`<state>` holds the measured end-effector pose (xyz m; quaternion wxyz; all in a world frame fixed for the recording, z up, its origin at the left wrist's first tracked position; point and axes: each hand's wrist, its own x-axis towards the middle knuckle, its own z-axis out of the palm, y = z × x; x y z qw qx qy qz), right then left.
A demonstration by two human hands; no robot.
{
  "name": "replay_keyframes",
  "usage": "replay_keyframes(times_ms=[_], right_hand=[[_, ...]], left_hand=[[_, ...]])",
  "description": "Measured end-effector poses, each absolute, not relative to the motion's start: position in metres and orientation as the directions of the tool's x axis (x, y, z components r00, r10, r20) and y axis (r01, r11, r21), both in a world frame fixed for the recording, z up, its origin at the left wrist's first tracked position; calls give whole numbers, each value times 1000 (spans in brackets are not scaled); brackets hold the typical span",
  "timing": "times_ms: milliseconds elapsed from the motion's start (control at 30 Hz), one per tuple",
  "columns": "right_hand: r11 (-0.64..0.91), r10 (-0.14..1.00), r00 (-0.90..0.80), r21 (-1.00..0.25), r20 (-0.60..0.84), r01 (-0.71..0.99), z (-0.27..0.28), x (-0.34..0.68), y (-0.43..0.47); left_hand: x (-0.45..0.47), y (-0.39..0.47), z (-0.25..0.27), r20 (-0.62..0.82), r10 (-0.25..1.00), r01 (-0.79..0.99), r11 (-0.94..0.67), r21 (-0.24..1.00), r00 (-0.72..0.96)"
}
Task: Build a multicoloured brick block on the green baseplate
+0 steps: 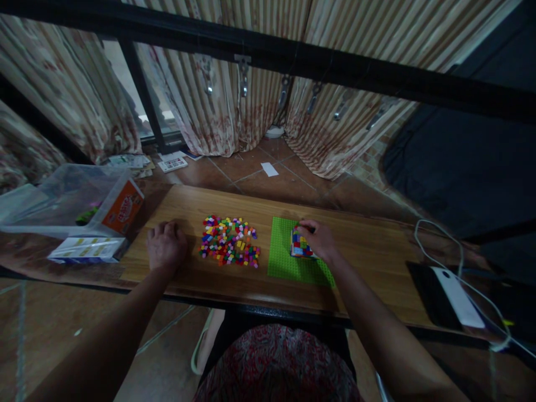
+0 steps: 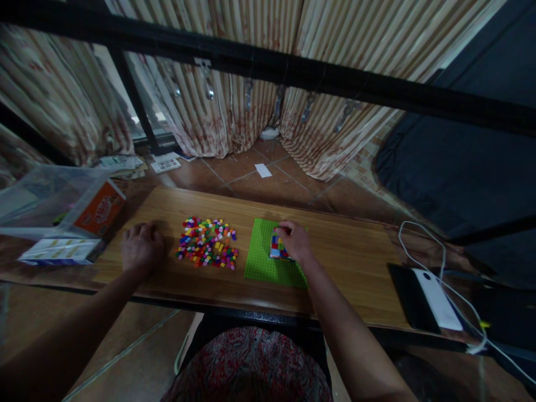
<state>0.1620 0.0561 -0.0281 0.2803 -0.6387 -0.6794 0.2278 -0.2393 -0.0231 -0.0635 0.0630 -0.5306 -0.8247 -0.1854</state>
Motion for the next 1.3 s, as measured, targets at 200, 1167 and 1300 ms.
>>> replay_keyframes(times_ms=[200, 1167, 1300], right_hand=[[100, 995, -54, -653, 89, 751, -26, 159, 54], [538, 842, -445, -530, 303, 656, -12, 47, 27], [524, 848, -474, -514, 239, 679, -31, 16, 36]], left_hand=[[-238, -23, -61, 282, 860, 903, 380, 203, -425], [-232, -27, -63, 282, 840, 875, 382, 297, -463], [-232, -27, -64, 281, 838, 872, 385, 302, -468]])
